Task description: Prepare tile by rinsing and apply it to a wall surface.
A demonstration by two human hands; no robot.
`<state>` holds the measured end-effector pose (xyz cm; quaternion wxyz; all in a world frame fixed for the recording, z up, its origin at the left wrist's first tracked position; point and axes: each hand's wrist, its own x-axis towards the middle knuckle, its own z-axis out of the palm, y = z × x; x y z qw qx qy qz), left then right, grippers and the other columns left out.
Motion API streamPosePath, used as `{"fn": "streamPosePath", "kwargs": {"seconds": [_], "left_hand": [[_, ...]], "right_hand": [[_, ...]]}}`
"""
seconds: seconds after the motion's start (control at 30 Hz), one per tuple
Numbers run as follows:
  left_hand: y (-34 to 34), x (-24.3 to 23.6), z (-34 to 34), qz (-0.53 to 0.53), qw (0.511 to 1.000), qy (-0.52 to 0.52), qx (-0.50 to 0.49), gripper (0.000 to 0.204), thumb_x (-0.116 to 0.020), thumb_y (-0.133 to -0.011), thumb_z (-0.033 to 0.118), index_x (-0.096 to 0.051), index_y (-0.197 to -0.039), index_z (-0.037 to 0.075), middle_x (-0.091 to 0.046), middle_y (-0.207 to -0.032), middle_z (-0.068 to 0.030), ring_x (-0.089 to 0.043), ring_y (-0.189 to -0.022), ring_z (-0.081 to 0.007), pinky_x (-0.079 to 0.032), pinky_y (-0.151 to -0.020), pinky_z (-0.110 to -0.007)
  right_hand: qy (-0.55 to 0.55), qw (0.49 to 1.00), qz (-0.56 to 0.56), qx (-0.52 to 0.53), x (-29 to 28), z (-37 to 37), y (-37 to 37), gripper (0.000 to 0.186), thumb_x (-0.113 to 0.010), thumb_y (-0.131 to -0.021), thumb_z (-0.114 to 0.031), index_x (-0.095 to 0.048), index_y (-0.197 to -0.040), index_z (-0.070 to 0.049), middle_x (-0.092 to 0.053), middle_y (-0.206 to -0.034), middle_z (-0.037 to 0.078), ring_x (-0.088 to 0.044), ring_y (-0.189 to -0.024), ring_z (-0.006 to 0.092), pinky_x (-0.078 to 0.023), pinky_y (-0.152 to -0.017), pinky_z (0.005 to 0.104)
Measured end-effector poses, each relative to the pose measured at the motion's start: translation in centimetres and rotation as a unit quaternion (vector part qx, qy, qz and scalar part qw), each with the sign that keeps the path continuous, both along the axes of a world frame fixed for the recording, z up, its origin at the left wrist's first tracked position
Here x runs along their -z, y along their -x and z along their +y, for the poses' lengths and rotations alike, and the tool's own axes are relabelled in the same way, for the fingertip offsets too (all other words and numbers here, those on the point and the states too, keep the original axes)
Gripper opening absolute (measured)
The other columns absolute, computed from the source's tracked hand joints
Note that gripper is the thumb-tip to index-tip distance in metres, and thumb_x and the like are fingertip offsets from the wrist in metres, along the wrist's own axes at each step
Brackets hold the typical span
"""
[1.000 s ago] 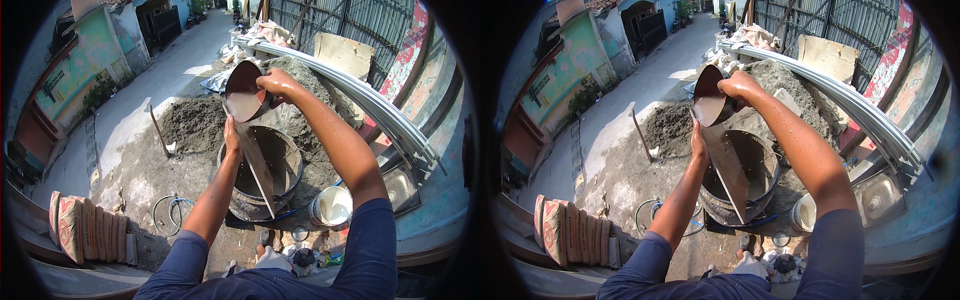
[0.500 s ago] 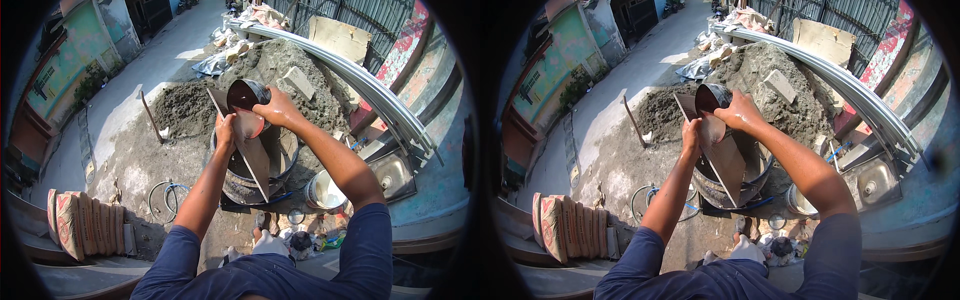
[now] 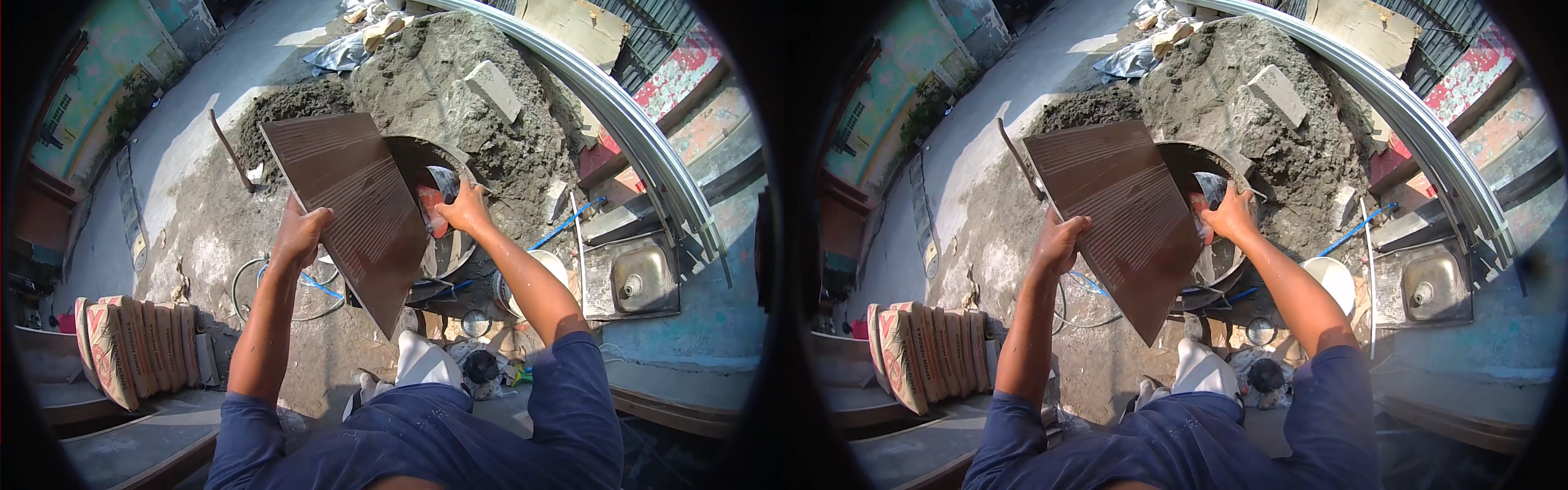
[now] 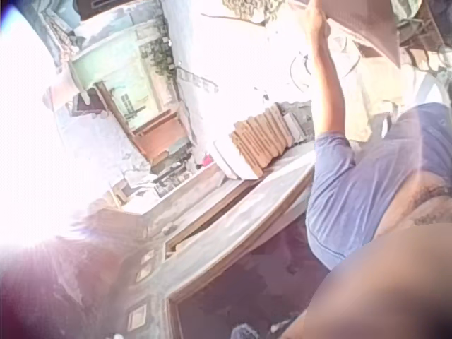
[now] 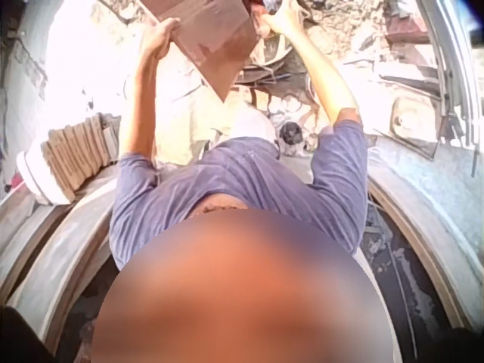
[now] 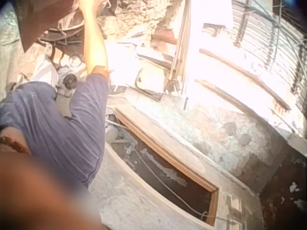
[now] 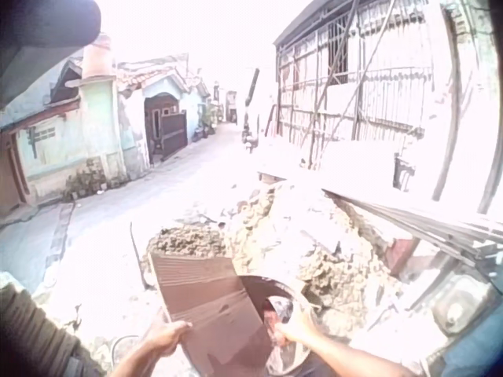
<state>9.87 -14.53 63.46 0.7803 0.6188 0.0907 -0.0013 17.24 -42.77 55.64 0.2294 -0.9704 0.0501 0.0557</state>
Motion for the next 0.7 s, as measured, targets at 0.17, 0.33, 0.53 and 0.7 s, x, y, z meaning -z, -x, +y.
{"fn": "streamPosePath", "kwargs": {"seconds": [0.17,0.33,0.53,0.7], "left_hand": [[1.0,-3.8,3.9,0.013,0.999,-0.036,-0.032,0.05,-0.053,-0.073,-0.005,-0.038,-0.121,0.0,-0.053,-0.109,-0.0148,-0.056,-0.098,-0.0237,-0.047,-0.084,-0.035],[1.8,-7.7,3.8,0.069,0.986,-0.116,-0.102,0.054,-0.057,-0.074,0.001,-0.037,-0.124,-0.002,-0.053,-0.112,-0.0153,-0.055,-0.1,-0.0239,-0.044,-0.088,-0.035],[0.5,-7.7,1.5,0.106,0.941,-0.237,-0.215,0.064,-0.061,-0.068,0.007,-0.036,-0.125,-0.006,-0.052,-0.113,-0.0184,-0.053,-0.102,-0.0271,-0.04,-0.091,-0.036],[0.8,-10.2,-2.6,0.111,0.796,-0.468,-0.368,0.063,-0.06,-0.065,0.008,-0.04,-0.123,-0.008,-0.047,-0.122,-0.0184,-0.045,-0.107,-0.0269,-0.036,-0.09,-0.038]], "right_hand": [[0.005,0.993,0.118,-0.018,4.5,1.3,-5.0,0.087,-0.069,-0.064,-0.034,-0.027,-0.133,-0.002,-0.035,-0.124,0.035,-0.045,-0.111,0.0464,-0.041,-0.092,0.0456],[0.063,0.974,0.214,-0.037,14.7,3.8,-8.2,0.074,-0.067,-0.067,-0.031,-0.033,-0.126,-0.002,-0.04,-0.119,0.03,-0.042,-0.112,0.0464,-0.038,-0.095,0.0439],[0.125,0.969,0.212,0.022,36.7,1.9,-10.1,0.069,-0.061,-0.074,-0.024,-0.029,-0.134,-0.008,-0.04,-0.119,0.028,-0.046,-0.105,0.0438,-0.04,-0.09,0.0449],[0.164,0.977,0.122,-0.065,46.2,6.6,-9.6,0.066,-0.055,-0.076,-0.017,-0.028,-0.136,-0.01,-0.037,-0.125,0.027,-0.039,-0.114,0.0429,-0.036,-0.095,0.0454]]}}
